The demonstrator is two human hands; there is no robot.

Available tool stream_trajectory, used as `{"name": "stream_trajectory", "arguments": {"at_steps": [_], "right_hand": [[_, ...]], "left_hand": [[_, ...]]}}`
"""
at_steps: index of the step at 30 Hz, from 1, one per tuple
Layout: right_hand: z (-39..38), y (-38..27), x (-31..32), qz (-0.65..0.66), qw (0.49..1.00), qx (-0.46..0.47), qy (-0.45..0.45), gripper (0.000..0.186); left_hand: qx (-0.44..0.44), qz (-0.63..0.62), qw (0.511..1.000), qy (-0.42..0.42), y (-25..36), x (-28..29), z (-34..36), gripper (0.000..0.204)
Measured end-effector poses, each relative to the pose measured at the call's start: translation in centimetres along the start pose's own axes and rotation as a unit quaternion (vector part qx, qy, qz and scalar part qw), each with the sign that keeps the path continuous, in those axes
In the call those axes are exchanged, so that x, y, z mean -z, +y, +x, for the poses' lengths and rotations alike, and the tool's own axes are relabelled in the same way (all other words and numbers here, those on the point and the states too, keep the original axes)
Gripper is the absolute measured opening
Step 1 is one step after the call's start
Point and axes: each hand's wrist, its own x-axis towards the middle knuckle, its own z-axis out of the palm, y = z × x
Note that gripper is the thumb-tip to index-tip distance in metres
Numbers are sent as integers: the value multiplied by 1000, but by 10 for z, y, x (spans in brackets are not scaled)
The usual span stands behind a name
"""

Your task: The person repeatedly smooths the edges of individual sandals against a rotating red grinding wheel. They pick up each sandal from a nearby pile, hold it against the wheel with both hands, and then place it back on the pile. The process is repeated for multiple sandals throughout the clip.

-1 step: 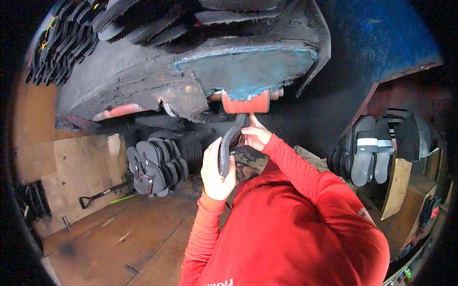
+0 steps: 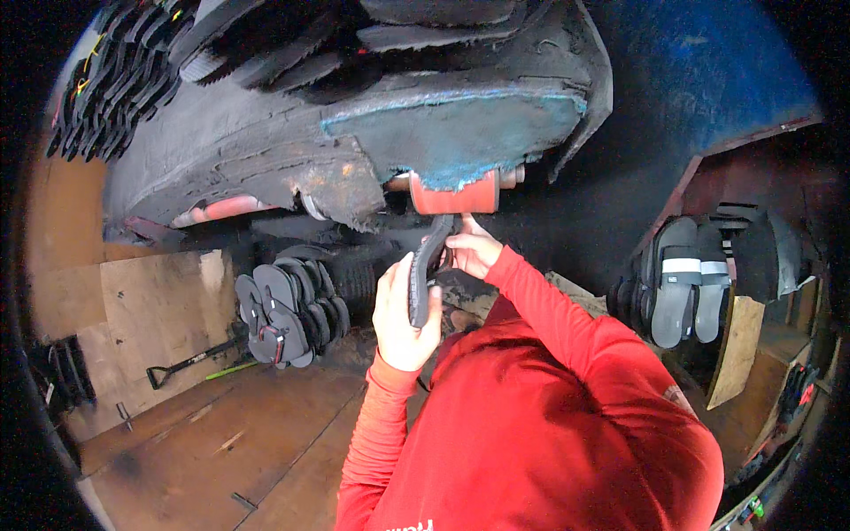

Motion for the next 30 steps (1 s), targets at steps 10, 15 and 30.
{"name": "stream_trajectory", "arguments": {"at_steps": [10,15,30], "right_hand": [[-26,-37,1,13,977,-103,186,51],[-23,-34,-31,31,996,-65,45,69],[-31,-30,-70,46,994,-35,88,82]], "left_hand": [[110,-84,984,-112,29,-31,61,35],[89,-39,995,-37,51,8,47,38],[74,-53,994,-63,52,47,25,47]]}}
